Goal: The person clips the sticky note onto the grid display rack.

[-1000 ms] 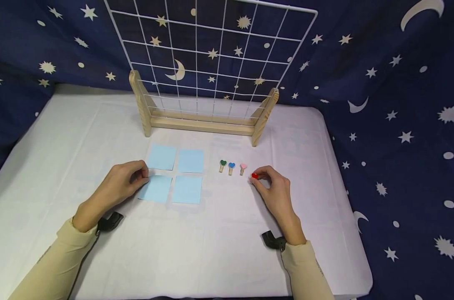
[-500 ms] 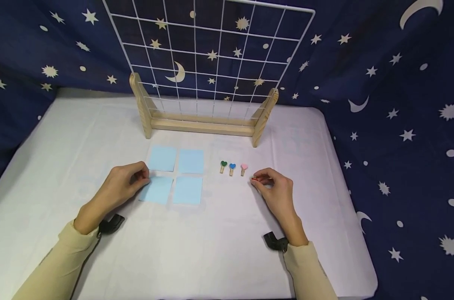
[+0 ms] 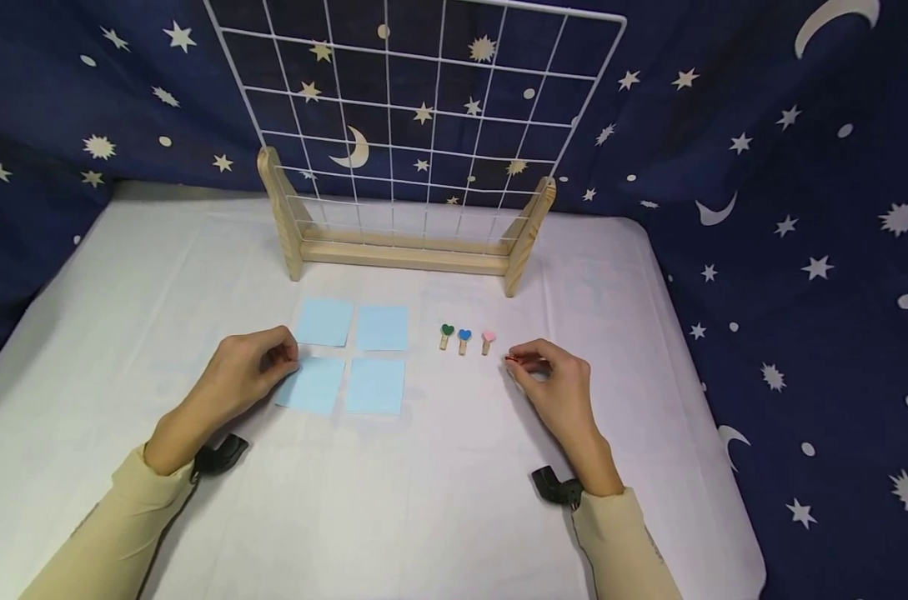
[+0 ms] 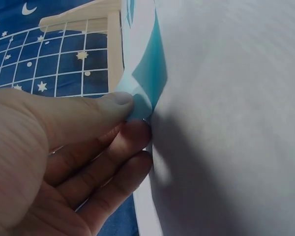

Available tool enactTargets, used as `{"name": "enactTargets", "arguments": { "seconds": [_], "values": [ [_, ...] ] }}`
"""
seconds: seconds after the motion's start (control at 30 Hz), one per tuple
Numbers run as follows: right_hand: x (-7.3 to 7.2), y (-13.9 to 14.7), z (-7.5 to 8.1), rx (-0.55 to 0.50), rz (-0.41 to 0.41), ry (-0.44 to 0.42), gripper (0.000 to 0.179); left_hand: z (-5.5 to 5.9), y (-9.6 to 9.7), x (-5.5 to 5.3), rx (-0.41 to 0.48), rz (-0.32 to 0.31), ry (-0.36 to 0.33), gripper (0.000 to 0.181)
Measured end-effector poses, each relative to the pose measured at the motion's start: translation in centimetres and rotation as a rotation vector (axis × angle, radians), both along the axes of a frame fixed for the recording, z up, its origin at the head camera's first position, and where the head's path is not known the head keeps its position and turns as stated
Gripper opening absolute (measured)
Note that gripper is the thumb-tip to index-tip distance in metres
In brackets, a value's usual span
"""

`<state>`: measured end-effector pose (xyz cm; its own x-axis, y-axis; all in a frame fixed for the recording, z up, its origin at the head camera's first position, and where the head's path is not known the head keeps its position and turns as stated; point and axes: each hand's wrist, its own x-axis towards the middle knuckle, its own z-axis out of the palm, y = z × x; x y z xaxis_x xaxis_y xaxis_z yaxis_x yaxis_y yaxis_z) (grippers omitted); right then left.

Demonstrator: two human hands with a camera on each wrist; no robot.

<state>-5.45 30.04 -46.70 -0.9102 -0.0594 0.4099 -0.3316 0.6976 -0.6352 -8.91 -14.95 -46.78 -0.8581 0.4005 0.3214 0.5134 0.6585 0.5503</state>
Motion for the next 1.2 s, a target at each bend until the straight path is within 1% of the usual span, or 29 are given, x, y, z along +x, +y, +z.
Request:
{"name": "enactTargets", "arguments": {
  "seconds": [0.13, 0.23, 0.4, 0.53, 0.73, 0.83, 0.93, 1.0, 1.1, 1.2],
  "values": [
    [-0.3, -0.2, -0.1, 0.005, 0.003, 0.011, 0.017, 0.1, -0.3, -0.2, -0.007, 0.009, 0.002, 0.026],
    [-0.4, -0.5, -0.1, 0.015, 0.005, 0.009, 0.017, 0.1, -0.5, -0.1, -0.009, 0.02, -0.001, 0.025],
    [-0.2, -0.7, -0.1, 0.038, 0.006, 0.01, 0.017, -0.2, -0.9, 0.3, 0.005, 0.043, -0.048, 0.02],
    [0.2, -0.6, 0.0, 0.046, -0.015, 0.019, 0.017, -0.4, -0.8, 0.4, 0.015, 0.035, -0.07, 0.015],
    [1.0, -0.3, 0.4, 0.047, -0.035, 0.047, 0.018, -0.3, -0.4, 0.0, 0.041, 0.008, -0.042, 0.016],
    [1.1, -0.3, 0.9, 0.042, -0.041, 0.067, 0.019, 0.1, -0.2, -0.3, 0.058, 0.001, -0.053, 0.017],
    [1.0, -0.5, 1.2, 0.035, -0.045, 0.093, 0.018, 0.5, -0.2, -0.5, 0.071, -0.005, -0.08, 0.016],
    [0.9, -0.7, 1.6, 0.03, -0.042, 0.106, 0.019, 1.0, -0.2, -0.6, 0.083, -0.012, -0.098, 0.017],
    [0.7, -1.3, 2.3, 0.02, -0.023, 0.121, 0.019, 1.8, -0.3, -0.8, 0.109, -0.023, -0.107, 0.017],
    [0.1, -2.0, 3.3, 0.013, -0.001, 0.123, 0.018, 2.6, -0.3, -1.2, 0.129, -0.031, -0.107, 0.016]
  ]
}}
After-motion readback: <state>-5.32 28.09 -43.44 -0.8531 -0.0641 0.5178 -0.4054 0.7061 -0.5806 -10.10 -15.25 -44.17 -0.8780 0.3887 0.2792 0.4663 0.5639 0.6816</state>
